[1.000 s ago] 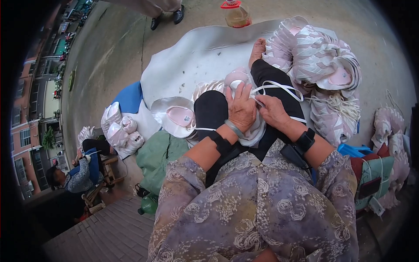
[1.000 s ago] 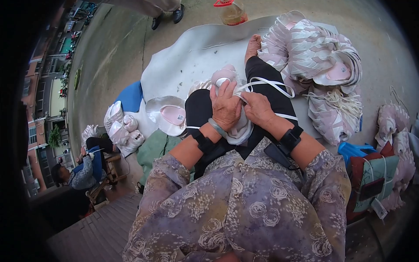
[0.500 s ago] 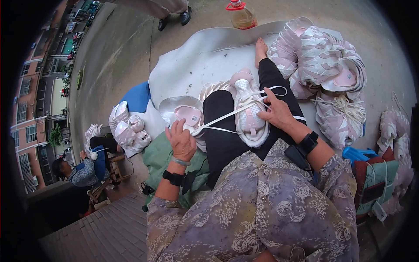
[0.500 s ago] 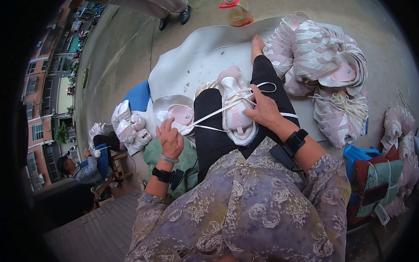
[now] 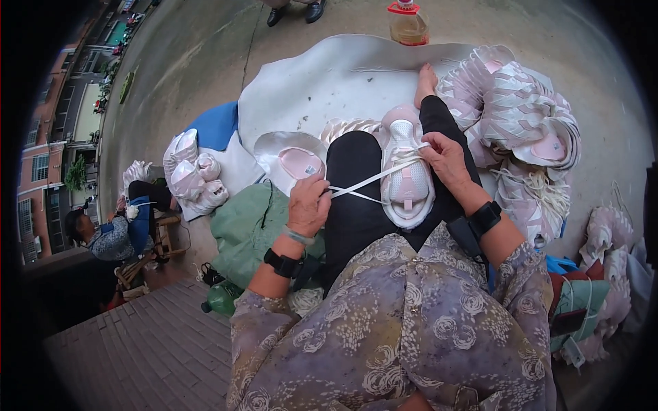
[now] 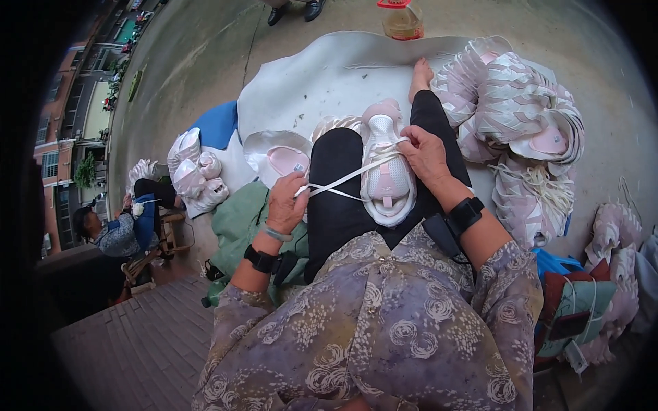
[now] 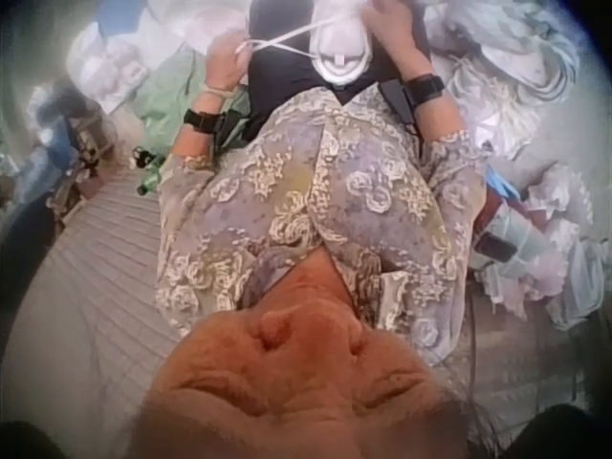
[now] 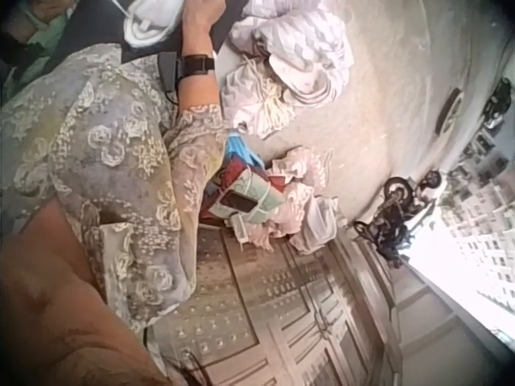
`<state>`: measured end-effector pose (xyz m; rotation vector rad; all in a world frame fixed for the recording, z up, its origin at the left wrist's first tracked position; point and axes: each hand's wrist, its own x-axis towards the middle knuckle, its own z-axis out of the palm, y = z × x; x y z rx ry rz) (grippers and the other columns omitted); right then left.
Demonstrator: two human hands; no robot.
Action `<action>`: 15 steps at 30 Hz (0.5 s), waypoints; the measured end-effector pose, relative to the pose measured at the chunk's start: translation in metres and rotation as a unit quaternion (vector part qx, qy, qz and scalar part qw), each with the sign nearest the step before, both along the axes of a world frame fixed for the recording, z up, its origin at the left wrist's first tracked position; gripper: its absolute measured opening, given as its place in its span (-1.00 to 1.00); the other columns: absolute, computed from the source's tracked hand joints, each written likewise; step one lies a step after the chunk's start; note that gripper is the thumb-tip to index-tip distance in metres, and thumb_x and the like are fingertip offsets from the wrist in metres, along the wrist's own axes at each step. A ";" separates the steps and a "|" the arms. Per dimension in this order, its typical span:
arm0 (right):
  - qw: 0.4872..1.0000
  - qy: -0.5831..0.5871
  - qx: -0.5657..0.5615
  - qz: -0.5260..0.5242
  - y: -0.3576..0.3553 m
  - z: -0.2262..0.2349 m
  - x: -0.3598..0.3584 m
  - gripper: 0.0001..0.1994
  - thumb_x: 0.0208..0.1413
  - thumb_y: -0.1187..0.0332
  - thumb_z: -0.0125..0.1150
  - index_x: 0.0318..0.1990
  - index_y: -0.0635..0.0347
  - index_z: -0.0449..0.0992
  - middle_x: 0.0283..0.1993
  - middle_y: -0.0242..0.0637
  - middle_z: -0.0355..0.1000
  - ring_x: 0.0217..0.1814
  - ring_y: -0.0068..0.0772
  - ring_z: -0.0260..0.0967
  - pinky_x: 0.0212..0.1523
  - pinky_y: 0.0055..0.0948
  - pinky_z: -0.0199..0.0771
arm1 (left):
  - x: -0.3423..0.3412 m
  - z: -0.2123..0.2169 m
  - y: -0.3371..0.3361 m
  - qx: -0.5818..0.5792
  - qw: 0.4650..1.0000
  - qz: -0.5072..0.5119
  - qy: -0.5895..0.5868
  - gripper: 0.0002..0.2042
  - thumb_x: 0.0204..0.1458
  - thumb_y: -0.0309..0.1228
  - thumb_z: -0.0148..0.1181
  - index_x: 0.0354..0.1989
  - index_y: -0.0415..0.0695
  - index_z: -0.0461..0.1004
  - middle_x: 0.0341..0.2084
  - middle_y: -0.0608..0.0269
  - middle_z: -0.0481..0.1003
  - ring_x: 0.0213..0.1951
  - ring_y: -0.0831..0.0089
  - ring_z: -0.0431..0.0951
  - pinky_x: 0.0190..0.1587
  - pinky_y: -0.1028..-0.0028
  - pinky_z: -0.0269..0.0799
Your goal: Lacing and preparing pink and white sneakers.
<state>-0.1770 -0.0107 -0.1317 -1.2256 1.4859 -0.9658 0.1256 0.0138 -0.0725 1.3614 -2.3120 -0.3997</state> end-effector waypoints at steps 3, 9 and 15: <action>0.998 -0.048 -0.002 -0.027 0.000 -0.009 0.000 -0.75 -0.17 0.46 0.11 -0.26 0.35 0.39 -0.55 -0.33 0.38 -0.48 -0.60 0.30 -0.42 -0.63 0.30 | -0.062 0.001 -0.018 -0.024 0.994 -0.098 0.034 -0.73 -0.29 -0.55 0.11 -0.31 -0.17 0.36 -0.31 0.12 0.37 -0.32 0.17 0.35 -0.27 0.33 0.28; 0.978 -0.193 0.061 -0.051 0.002 0.020 -0.003 -0.91 -0.03 0.46 0.05 -0.40 0.29 0.42 -0.50 -0.38 0.40 -0.44 -0.68 0.30 -0.36 -0.70 0.28 | -0.108 -0.022 -0.029 0.037 0.995 -0.089 0.040 -0.73 -0.26 -0.49 0.06 -0.28 -0.18 0.33 -0.34 0.11 0.36 -0.33 0.17 0.35 -0.27 0.35 0.29; 0.943 -0.269 0.164 0.102 -0.007 0.027 -0.022 -0.90 -0.04 0.41 0.06 -0.47 0.26 0.42 -0.58 -0.43 0.34 -0.53 -0.68 0.24 -0.40 -0.72 0.22 | -0.110 -0.027 -0.030 0.054 0.991 -0.086 0.084 -0.72 -0.26 -0.48 0.05 -0.27 -0.16 0.32 -0.36 0.10 0.35 -0.35 0.17 0.36 -0.27 0.32 0.30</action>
